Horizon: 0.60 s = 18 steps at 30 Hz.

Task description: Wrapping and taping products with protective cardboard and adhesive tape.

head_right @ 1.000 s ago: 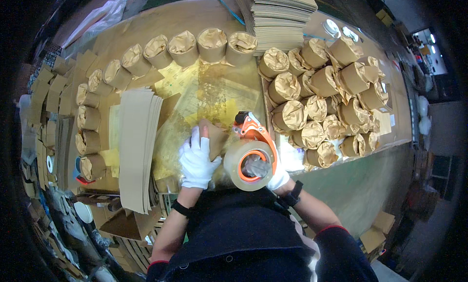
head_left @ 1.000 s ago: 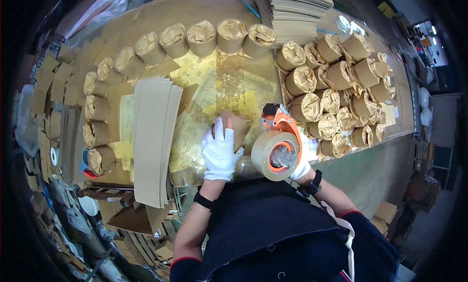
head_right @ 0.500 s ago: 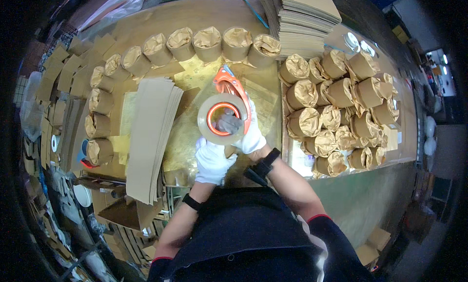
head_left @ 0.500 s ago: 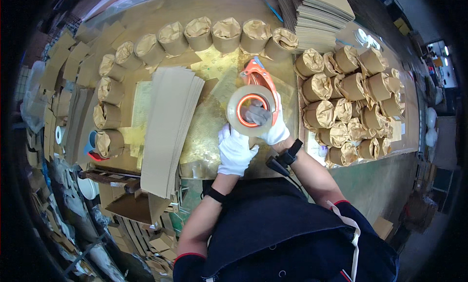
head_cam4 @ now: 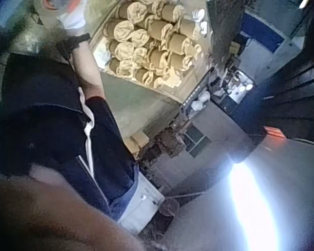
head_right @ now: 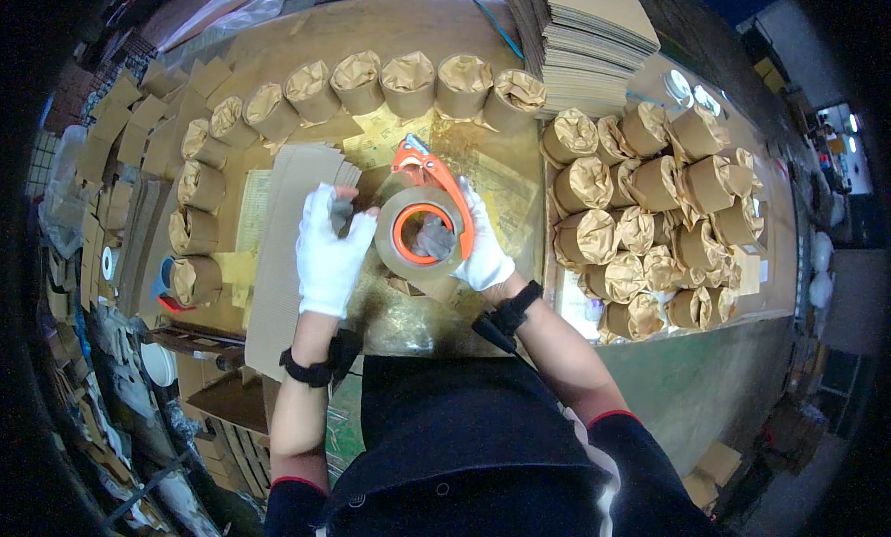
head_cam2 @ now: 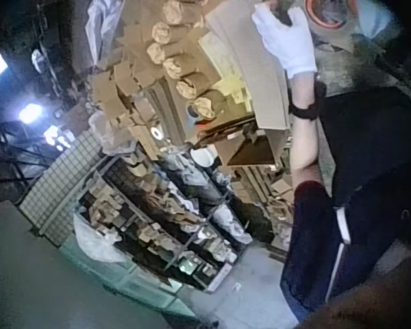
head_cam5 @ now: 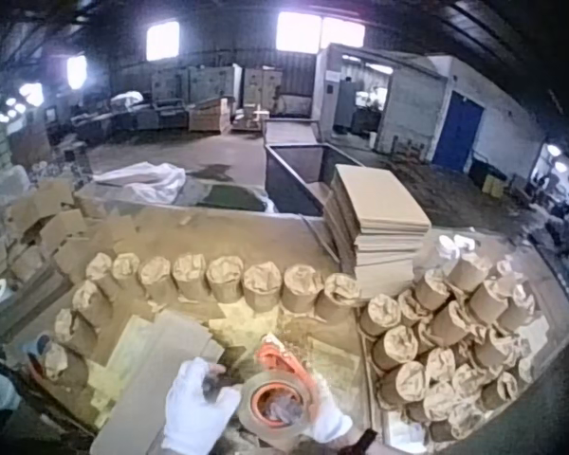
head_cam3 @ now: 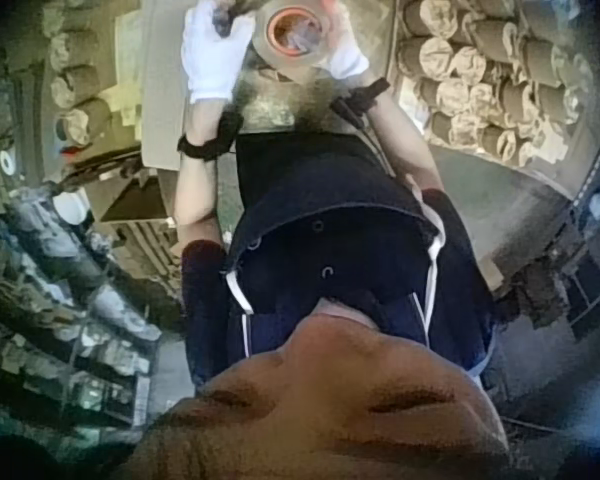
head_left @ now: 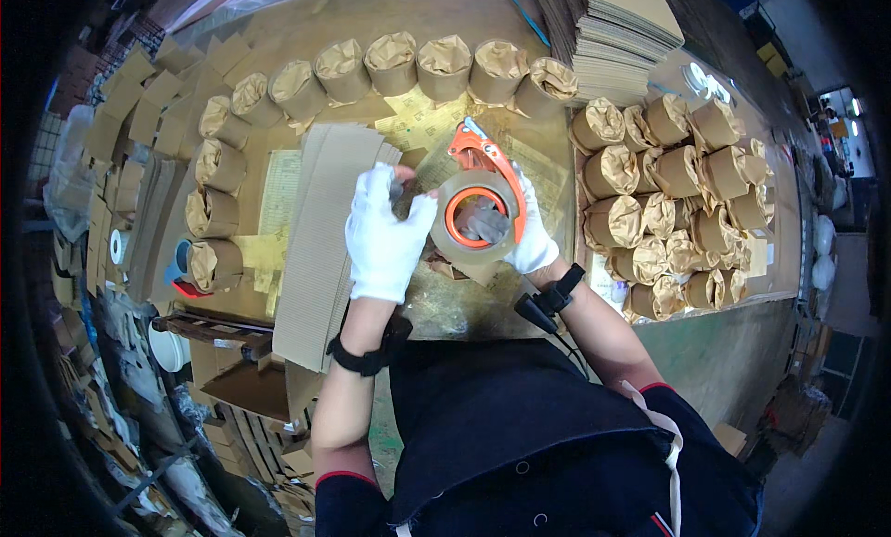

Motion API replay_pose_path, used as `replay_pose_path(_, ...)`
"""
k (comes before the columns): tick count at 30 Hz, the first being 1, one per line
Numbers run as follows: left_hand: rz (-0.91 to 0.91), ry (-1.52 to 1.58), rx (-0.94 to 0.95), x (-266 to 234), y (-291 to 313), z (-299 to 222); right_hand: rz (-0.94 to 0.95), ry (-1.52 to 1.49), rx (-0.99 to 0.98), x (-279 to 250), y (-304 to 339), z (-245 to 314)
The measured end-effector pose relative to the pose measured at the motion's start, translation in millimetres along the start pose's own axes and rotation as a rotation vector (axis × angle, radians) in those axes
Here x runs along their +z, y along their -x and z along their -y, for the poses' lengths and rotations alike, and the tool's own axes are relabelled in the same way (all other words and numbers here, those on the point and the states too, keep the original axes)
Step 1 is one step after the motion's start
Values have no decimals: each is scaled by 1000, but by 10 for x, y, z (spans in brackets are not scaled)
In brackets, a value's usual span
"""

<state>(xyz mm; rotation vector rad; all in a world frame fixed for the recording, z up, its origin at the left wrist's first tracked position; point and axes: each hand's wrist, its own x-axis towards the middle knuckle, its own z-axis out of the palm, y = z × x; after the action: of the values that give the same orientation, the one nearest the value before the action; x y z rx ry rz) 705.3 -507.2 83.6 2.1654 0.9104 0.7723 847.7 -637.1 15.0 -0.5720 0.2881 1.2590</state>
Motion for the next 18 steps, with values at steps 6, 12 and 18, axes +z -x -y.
replay_pose_path(6, 76, -64, -44, 169, -236, -17, 22, -4, 44, 74, 40, 6)
replay_pose_path(12, 71, -366, 367, 166, -395, 133, 202, -22, 118, -264, -21, 62)
replay_pose_path(18, 129, -589, 914, -708, -928, -53, 293, -15, 256, -75, 59, 140)
